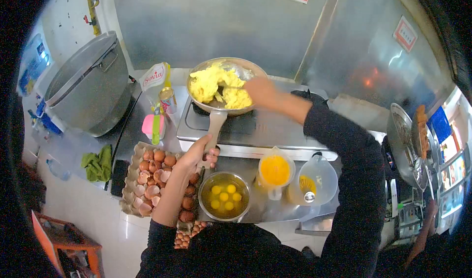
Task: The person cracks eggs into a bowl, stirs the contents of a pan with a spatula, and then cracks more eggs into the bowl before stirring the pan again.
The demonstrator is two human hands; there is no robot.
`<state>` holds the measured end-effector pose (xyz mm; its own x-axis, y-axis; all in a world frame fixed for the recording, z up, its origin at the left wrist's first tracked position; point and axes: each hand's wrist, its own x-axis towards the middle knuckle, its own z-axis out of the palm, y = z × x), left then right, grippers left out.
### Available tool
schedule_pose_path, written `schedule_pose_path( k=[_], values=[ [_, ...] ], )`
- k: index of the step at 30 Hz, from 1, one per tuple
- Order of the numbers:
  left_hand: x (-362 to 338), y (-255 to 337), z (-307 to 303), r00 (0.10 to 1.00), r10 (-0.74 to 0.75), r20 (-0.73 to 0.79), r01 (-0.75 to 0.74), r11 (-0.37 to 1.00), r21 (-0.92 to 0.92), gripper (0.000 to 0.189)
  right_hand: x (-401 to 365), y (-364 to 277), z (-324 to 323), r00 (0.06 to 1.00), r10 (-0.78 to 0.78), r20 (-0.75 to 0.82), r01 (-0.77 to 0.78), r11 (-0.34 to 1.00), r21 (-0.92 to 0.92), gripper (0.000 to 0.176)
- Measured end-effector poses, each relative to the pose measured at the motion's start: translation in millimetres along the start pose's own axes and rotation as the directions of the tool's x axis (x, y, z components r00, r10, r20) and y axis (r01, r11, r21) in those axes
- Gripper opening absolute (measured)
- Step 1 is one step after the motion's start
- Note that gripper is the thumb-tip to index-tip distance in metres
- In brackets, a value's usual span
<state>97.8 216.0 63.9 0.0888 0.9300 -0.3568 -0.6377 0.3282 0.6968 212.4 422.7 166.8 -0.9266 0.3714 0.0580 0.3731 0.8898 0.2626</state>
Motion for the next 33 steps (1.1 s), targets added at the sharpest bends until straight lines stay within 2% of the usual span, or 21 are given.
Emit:
schedule_pose_path(
  k=[1, 3, 6, 7, 10, 12, 15, 18, 19, 21, 23, 27, 28, 29, 32, 33],
  values=[
    [0.1, -1.1, -0.8, 1.0, 0.004, -0.013, -0.005, 0.999, -0.054, 0.018, 10.0, 18.6, 0.0, 0.994, -0.064, -0.084, 0.066, 0.997, 0.027, 0.034],
    [-1.6, 0.9, 2.6, 0.999, -0.002, -0.051, -0.001, 0.999, -0.047, 0.02, 5.1, 12.1, -73.1, 0.979, 0.03, 0.202, -0.016, 0.998, -0.068, 0.038],
    [-0.9, 3.3, 8.3, 0.997, -0.01, -0.073, 0.006, 0.999, -0.05, 0.02, -12.2, 15.2, -116.5, 0.967, 0.103, 0.235, -0.098, 0.995, -0.033, 0.041],
    [-3.1, 5.4, 12.7, 0.996, -0.008, -0.086, 0.005, 0.999, -0.035, 0.02, -19.1, -1.1, -124.1, 0.959, 0.166, 0.231, -0.162, 0.986, -0.04, 0.039],
    [0.4, -3.7, 5.7, 0.997, -0.006, -0.08, 0.004, 1.0, -0.024, 0.019, 3.4, 15.8, -15.8, 0.997, -0.043, -0.058, 0.042, 0.999, -0.014, 0.042],
    [4.5, -1.6, 1.8, 0.999, 0.009, -0.038, -0.011, 0.999, -0.04, 0.019, -5.8, 3.6, 13.6, 0.994, -0.103, 0.035, 0.101, 0.992, 0.075, 0.044],
    [0.9, 2.0, -3.4, 0.999, 0.04, 0.03, -0.038, 0.997, -0.068, 0.019, -59.1, -13.4, -63.9, 0.974, -0.154, 0.164, 0.147, 0.988, 0.051, 0.045],
    [-6.5, 4.2, 10.2, 0.999, 0.034, -0.024, -0.034, 0.999, -0.001, 0.019, -63.0, -15.7, -51.8, 0.973, -0.19, 0.128, 0.19, 0.982, 0.017, 0.042],
    [-6.0, 3.1, 10.9, 1.0, 0.007, -0.014, -0.008, 0.998, -0.062, 0.018, -53.3, -20.5, -34.5, 0.983, -0.146, 0.113, 0.145, 0.989, 0.019, 0.041],
    [-0.9, -1.5, 6.2, 0.999, 0.046, 0.004, -0.046, 0.999, -0.016, 0.018, -11.5, -19.7, 3.5, 0.994, -0.066, 0.083, 0.066, 0.998, 0.003, 0.039],
    [-1.8, 0.4, 4.6, 0.998, 0.063, -0.008, -0.063, 0.998, 0.023, 0.019, 10.7, 10.2, 6.5, 0.995, -0.065, -0.073, 0.073, 0.992, 0.101, 0.034],
    [-1.8, -0.1, 5.0, 0.998, 0.068, -0.006, -0.068, 0.997, -0.027, 0.018, -24.6, 8.6, -117.2, 0.979, 0.006, 0.206, -0.001, 1.0, -0.022, 0.034],
    [-2.5, -0.1, 6.0, 0.998, 0.069, -0.012, -0.07, 0.997, -0.035, 0.018, -39.1, 10.7, -132.8, 0.98, -0.021, 0.2, 0.03, 0.999, -0.042, 0.036],
    [-3.1, 0.2, 6.6, 0.997, 0.074, -0.02, -0.074, 0.996, -0.043, 0.018, -50.5, 9.8, -143.6, 0.98, -0.049, 0.192, 0.062, 0.996, -0.064, 0.038],
    [-4.6, 0.3, 8.7, 0.996, 0.087, -0.006, -0.088, 0.995, -0.054, 0.018, -65.5, -13.5, -156.4, 0.91, 0.011, 0.414, 0.061, 0.985, -0.161, 0.04],
    [-4.7, 0.1, 8.2, 0.997, 0.082, -0.009, -0.083, 0.995, -0.05, 0.018, -66.1, -18.6, -144.2, 0.929, -0.038, 0.368, 0.08, 0.992, -0.099, 0.037]
  ],
)
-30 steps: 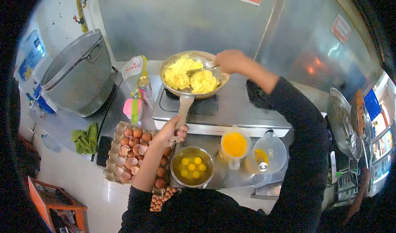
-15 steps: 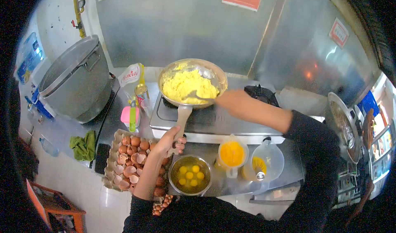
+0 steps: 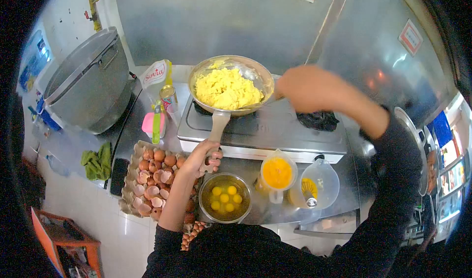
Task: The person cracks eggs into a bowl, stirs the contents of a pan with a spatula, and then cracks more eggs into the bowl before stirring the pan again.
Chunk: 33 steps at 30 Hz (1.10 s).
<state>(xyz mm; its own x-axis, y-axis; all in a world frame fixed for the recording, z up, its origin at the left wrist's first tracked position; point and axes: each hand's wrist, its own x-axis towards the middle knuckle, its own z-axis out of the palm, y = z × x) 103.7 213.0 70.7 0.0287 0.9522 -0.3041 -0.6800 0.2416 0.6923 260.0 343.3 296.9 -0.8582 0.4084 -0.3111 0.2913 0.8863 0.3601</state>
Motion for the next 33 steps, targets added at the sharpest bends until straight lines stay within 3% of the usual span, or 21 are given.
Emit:
schedule_pose_path(
  k=[3, 5, 7, 9, 10, 11, 12, 13, 14, 16, 18, 21, 22, 23, 25, 26, 27, 29, 30, 32, 33],
  values=[
    [0.3, 1.4, 0.0, 1.0, -0.014, -0.009, 0.014, 1.0, 0.012, 0.018, 29.0, -29.0, 51.7, 0.927, -0.2, -0.319, 0.226, 0.973, 0.047, 0.022],
    [0.0, 0.4, 1.3, 1.0, -0.024, -0.017, 0.024, 1.0, 0.001, 0.018, 65.3, -61.9, 84.4, 0.897, -0.162, -0.411, 0.263, 0.943, 0.202, 0.012],
    [3.5, -5.2, -1.7, 1.0, 0.014, -0.005, -0.014, 1.0, 0.005, 0.016, 108.0, -81.4, 102.0, 0.918, -0.007, -0.395, 0.054, 0.993, 0.108, 0.01],
    [4.7, -7.9, -5.2, 1.0, 0.028, 0.005, -0.027, 0.999, -0.022, 0.015, 148.1, -44.6, 108.4, 0.832, 0.014, -0.555, 0.092, 0.982, 0.162, 0.011],
    [5.2, -8.3, -5.8, 1.0, 0.028, 0.012, -0.027, 0.998, -0.059, 0.016, 165.0, -9.8, 104.2, 0.738, -0.039, -0.674, 0.212, 0.962, 0.175, 0.012],
    [5.5, -10.2, -7.0, 1.0, 0.026, 0.018, -0.024, 0.995, -0.098, 0.019, 173.6, 20.5, 69.7, 0.975, 0.027, -0.222, 0.002, 0.992, 0.13, 0.017],
    [6.1, -12.3, -11.4, 0.997, 0.041, 0.058, -0.034, 0.992, -0.118, 0.023, 189.6, 66.4, 64.0, 0.961, -0.264, -0.084, 0.269, 0.962, 0.056, 0.02],
    [7.1, -13.4, -17.9, 0.993, 0.059, 0.101, -0.045, 0.99, -0.137, 0.027, 159.2, 69.8, 45.1, 0.997, -0.072, -0.039, 0.08, 0.954, 0.288, 0.021],
    [7.8, -14.0, -21.6, 0.986, 0.079, 0.144, -0.055, 0.986, -0.157, 0.031, 118.8, 65.8, 15.6, 0.993, 0.108, 0.049, -0.118, 0.864, 0.49, 0.023],
    [1.4, -9.2, -14.1, 0.991, 0.104, 0.087, -0.094, 0.99, -0.105, 0.038, 76.8, 67.0, -1.3, 0.995, 0.086, 0.051, -0.098, 0.933, 0.346, 0.023],
    [-1.2, -7.6, -15.6, 0.995, 0.101, 0.018, -0.1, 0.994, -0.048, 0.046, 32.4, 48.7, -14.2, 0.994, 0.097, -0.053, -0.084, 0.974, 0.212, 0.022],
    [9.7, -22.2, -53.5, 0.929, 0.369, -0.018, -0.358, 0.913, 0.198, 0.052, 4.2, 31.9, -13.3, 0.99, 0.141, -0.02, -0.14, 0.989, 0.051, 0.018],
    [26.6, -40.7, -92.3, 0.921, 0.363, -0.139, -0.325, 0.916, 0.236, 0.054, 0.9, 19.9, -12.7, 0.983, 0.179, 0.025, -0.179, 0.984, 0.001, 0.018],
    [20.9, -35.3, -84.3, 0.919, 0.325, -0.223, -0.285, 0.938, 0.196, 0.056, -2.2, 10.9, -9.7, 0.973, 0.218, 0.068, -0.215, 0.975, -0.05, 0.018],
    [0.1, -18.0, -47.8, 0.894, 0.238, -0.38, -0.217, 0.971, 0.099, 0.061, 10.3, 8.5, 31.4, 0.985, 0.152, -0.079, -0.149, 0.988, 0.044, 0.018],
    [-2.7, -13.7, -34.0, 0.915, 0.164, -0.37, -0.184, 0.983, -0.019, 0.061, 17.6, 0.6, 50.8, 0.98, 0.086, -0.178, -0.078, 0.996, 0.049, 0.013],
    [-1.1, -12.3, -27.1, 0.956, 0.125, -0.265, -0.129, 0.992, 0.003, 0.057, 25.5, -10.1, 69.1, 0.961, 0.019, -0.276, -0.006, 0.999, 0.046, 0.012],
    [1.5, -9.4, -15.2, 0.998, 0.033, -0.053, -0.03, 0.997, 0.068, 0.05, 44.9, -36.1, 98.9, 0.963, 0.109, -0.247, -0.065, 0.982, 0.179, 0.011],
    [-1.2, -6.2, -3.1, 1.0, -0.01, -0.003, 0.009, 0.987, -0.16, 0.034, 60.4, -35.8, 106.5, 0.937, 0.116, -0.329, -0.067, 0.985, 0.157, 0.011],
    [-0.4, -5.7, 4.3, 1.0, -0.016, -0.002, 0.016, 0.98, -0.196, 0.027, 90.3, -23.1, 118.5, 0.871, 0.126, -0.474, -0.077, 0.99, 0.122, 0.01],
    [-1.0, -5.9, 6.4, 1.0, -0.024, -0.002, 0.023, 0.977, -0.213, 0.024, 108.1, -1.1, 117.5, 0.884, 0.128, -0.45, -0.08, 0.989, 0.125, 0.015]
  ],
)
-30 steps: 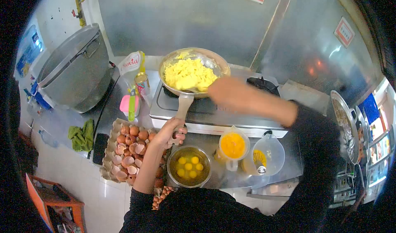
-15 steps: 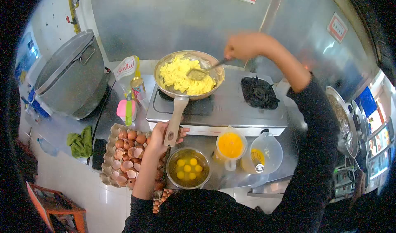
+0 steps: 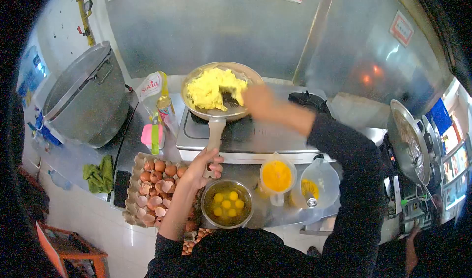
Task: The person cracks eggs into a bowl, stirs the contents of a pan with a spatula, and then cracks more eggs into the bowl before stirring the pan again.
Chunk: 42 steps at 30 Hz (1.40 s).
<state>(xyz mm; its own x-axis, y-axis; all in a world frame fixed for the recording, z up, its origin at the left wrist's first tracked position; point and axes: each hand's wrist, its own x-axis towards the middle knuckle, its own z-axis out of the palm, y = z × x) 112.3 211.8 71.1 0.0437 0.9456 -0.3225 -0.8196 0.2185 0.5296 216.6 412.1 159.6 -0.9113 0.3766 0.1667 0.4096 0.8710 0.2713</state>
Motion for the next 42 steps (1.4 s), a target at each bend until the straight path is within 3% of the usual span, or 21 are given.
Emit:
schedule_pose_path(
  k=[1, 2, 3, 7, 10, 13, 15, 17, 18, 20, 22, 25, 28, 31, 34, 37, 40, 41, 42],
  values=[
    [-1.7, 1.0, 2.0, 1.0, -0.02, -0.004, 0.02, 0.999, -0.04, 0.019, 27.5, 27.8, -3.1, 1.0, 0.005, 0.028, -0.005, 1.0, 0.003, 0.024],
    [-1.6, -1.4, 0.2, 1.0, -0.026, -0.002, 0.026, 0.998, -0.061, 0.018, 58.3, 54.2, -19.3, 0.95, -0.087, 0.3, 0.046, 0.989, 0.14, 0.023],
    [0.5, -2.4, -2.3, 1.0, -0.028, 0.002, 0.028, 0.996, -0.079, 0.016, 75.3, 75.0, -28.0, 0.94, -0.102, 0.325, 0.042, 0.982, 0.187, 0.022],
    [2.6, 0.2, -2.2, 1.0, -0.01, 0.0, 0.01, 0.999, -0.031, 0.014, 67.6, 100.2, -124.9, 0.828, 0.228, 0.512, -0.437, 0.834, 0.336, 0.021],
    [4.8, -1.8, -1.2, 0.998, -0.002, -0.055, 0.003, 1.0, 0.017, 0.018, 55.3, 108.1, -142.6, 0.788, 0.291, 0.543, -0.455, 0.869, 0.193, 0.021],
    [2.8, -1.1, 0.5, 0.999, -0.006, -0.043, 0.006, 1.0, 0.0, 0.022, 61.8, 140.1, -103.3, 0.617, 0.314, 0.721, -0.539, 0.837, 0.096, 0.018],
    [0.8, -1.8, 6.4, 0.996, -0.008, -0.09, 0.014, 0.998, 0.068, 0.029, 53.0, 142.3, -72.2, 0.651, 0.142, 0.746, -0.414, 0.89, 0.191, 0.019],
    [1.0, 0.0, 4.2, 0.997, -0.011, -0.077, 0.02, 0.993, 0.12, 0.033, 49.1, 138.4, -29.1, 0.611, 0.218, 0.761, -0.68, 0.637, 0.364, 0.018],
    [-0.3, 1.3, 1.7, 0.998, -0.015, -0.068, 0.025, 0.988, 0.155, 0.033, 48.3, 141.3, 11.2, 0.755, 0.117, 0.646, -0.486, 0.761, 0.43, 0.018],
    [-0.7, 5.9, -0.4, 0.999, -0.013, -0.042, 0.022, 0.974, 0.224, 0.032, 42.1, 128.9, 39.4, 0.886, 0.054, 0.46, -0.316, 0.797, 0.514, 0.02],
    [-2.1, 9.9, -3.0, 0.999, -0.025, -0.045, 0.035, 0.969, 0.244, 0.031, 39.9, 97.6, 39.0, 0.914, 0.194, 0.356, -0.39, 0.66, 0.642, 0.022],
    [-3.7, 13.7, -4.6, 0.997, -0.047, -0.055, 0.059, 0.97, 0.235, 0.031, 37.2, 97.6, 38.9, 0.998, -0.03, -0.061, 0.059, 0.829, 0.555, 0.02],
    [-3.4, 14.8, -3.4, 0.999, -0.044, -0.03, 0.049, 0.977, 0.207, 0.029, 22.1, 87.0, 10.9, 0.985, -0.163, -0.049, 0.168, 0.976, 0.136, 0.022],
    [-4.7, 15.5, 0.4, 0.999, -0.019, -0.038, 0.026, 0.981, 0.193, 0.029, -8.4, 74.2, 13.9, 0.968, -0.249, 0.035, 0.25, 0.943, -0.218, 0.032],
    [-2.1, 10.5, -1.8, 0.998, 0.0, -0.06, 0.012, 0.981, 0.192, 0.03, -53.4, 55.8, -0.8, 0.941, -0.336, -0.036, 0.312, 0.906, -0.286, 0.041],
    [0.7, 6.1, -1.9, 0.997, 0.009, -0.076, 0.005, 0.983, 0.182, 0.033, -69.0, 45.8, -43.1, 0.972, -0.236, -0.023, 0.216, 0.921, -0.323, 0.038],
    [0.5, 3.7, 0.9, 0.996, 0.012, -0.084, 0.004, 0.983, 0.183, 0.033, -65.9, 28.0, -108.8, 0.976, -0.01, 0.218, 0.062, 0.971, -0.231, 0.03],
    [0.5, 3.8, 1.9, 0.996, 0.015, -0.085, 0.001, 0.983, 0.186, 0.033, -63.6, 19.1, -121.7, 0.971, -0.009, 0.238, 0.065, 0.971, -0.23, 0.024],
    [0.9, 3.5, 2.5, 0.996, 0.013, -0.083, 0.002, 0.984, 0.178, 0.032, -59.5, 14.0, -114.5, 0.982, -0.106, 0.158, 0.137, 0.97, -0.203, 0.024]
  ],
)
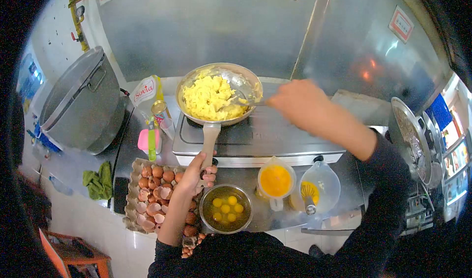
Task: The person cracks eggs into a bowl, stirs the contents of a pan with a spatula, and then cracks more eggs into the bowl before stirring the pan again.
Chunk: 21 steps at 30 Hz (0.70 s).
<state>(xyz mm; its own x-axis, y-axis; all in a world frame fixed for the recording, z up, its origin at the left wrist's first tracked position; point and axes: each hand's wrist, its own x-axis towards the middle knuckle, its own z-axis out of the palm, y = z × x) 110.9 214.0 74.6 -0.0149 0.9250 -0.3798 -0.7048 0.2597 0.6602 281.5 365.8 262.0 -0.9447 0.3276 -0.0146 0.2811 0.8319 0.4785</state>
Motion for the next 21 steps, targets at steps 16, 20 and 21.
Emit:
schedule_pose_path(
  k=[16, 20, 21],
  values=[
    [1.4, 1.1, -5.0, 0.999, -0.053, -0.004, 0.053, 0.998, -0.02, 0.021, 104.0, 118.2, 70.4, 0.886, 0.274, 0.373, -0.451, 0.696, 0.559, 0.017],
    [-2.6, 6.6, -9.4, 0.995, -0.102, 0.013, 0.102, 0.995, -0.02, 0.021, 148.7, 164.7, 116.4, 0.857, 0.184, 0.482, -0.468, 0.669, 0.577, 0.02],
    [-5.9, 10.6, -8.4, 0.993, -0.12, 0.015, 0.12, 0.993, 0.002, 0.022, 157.6, 169.9, 125.8, 0.868, 0.153, 0.473, -0.45, 0.647, 0.616, 0.021]
  ],
)
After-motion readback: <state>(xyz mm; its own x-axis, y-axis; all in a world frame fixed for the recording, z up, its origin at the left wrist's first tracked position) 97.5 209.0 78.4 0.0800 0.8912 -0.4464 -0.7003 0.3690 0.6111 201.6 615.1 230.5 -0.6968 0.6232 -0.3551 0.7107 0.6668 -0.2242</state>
